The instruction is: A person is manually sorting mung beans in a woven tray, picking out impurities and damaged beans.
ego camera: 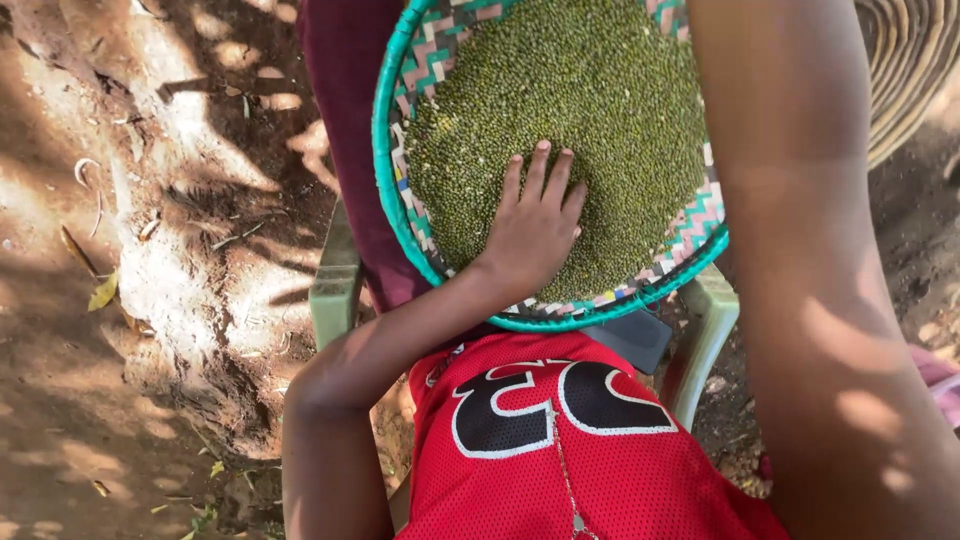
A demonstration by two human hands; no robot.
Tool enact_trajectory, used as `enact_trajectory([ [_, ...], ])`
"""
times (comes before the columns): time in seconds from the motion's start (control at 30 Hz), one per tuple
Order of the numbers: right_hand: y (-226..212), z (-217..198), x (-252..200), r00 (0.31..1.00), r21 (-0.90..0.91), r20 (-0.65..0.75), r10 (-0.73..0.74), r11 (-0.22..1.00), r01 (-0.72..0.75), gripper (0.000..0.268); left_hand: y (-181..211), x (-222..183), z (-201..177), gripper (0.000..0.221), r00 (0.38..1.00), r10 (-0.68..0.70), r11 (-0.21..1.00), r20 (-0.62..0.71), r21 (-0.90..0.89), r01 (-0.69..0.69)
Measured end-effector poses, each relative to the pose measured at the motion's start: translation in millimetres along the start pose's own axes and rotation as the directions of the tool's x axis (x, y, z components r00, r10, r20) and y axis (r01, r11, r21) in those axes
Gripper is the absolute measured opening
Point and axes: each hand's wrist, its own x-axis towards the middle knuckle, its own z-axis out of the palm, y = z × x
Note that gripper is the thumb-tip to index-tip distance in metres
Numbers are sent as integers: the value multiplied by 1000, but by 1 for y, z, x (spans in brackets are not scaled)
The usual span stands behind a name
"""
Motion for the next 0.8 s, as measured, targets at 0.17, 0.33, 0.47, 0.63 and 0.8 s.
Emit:
enact_trajectory([
  [0.17, -9, -5, -7, 996, -318, 85, -28, 947, 53, 35, 1, 3, -10, 61, 994, -9, 1000, 112, -4, 9],
  [0.33, 10, -11, -30, 987, -523, 159, -8, 847, 91, 40, 0, 4, 4, 63, 987, -18, 999, 161, 35, 13],
  [0.47, 58, -15, -88, 984, -503, -174, 29, 857, -114, 23, 0, -3, -5, 44, 985, -2, 989, -171, -149, -24],
  [0.63, 87, -18, -99, 941, -826, -218, -259, 563, -36, 21, -21, 5, -50, 35, 969, -167, 825, -181, -564, 37],
  [0.8, 108, -35, -99, 939, -950, -206, -277, 286, -124, 15, -39, 9, -30, 19, 862, -486, -65, -147, -977, -203],
])
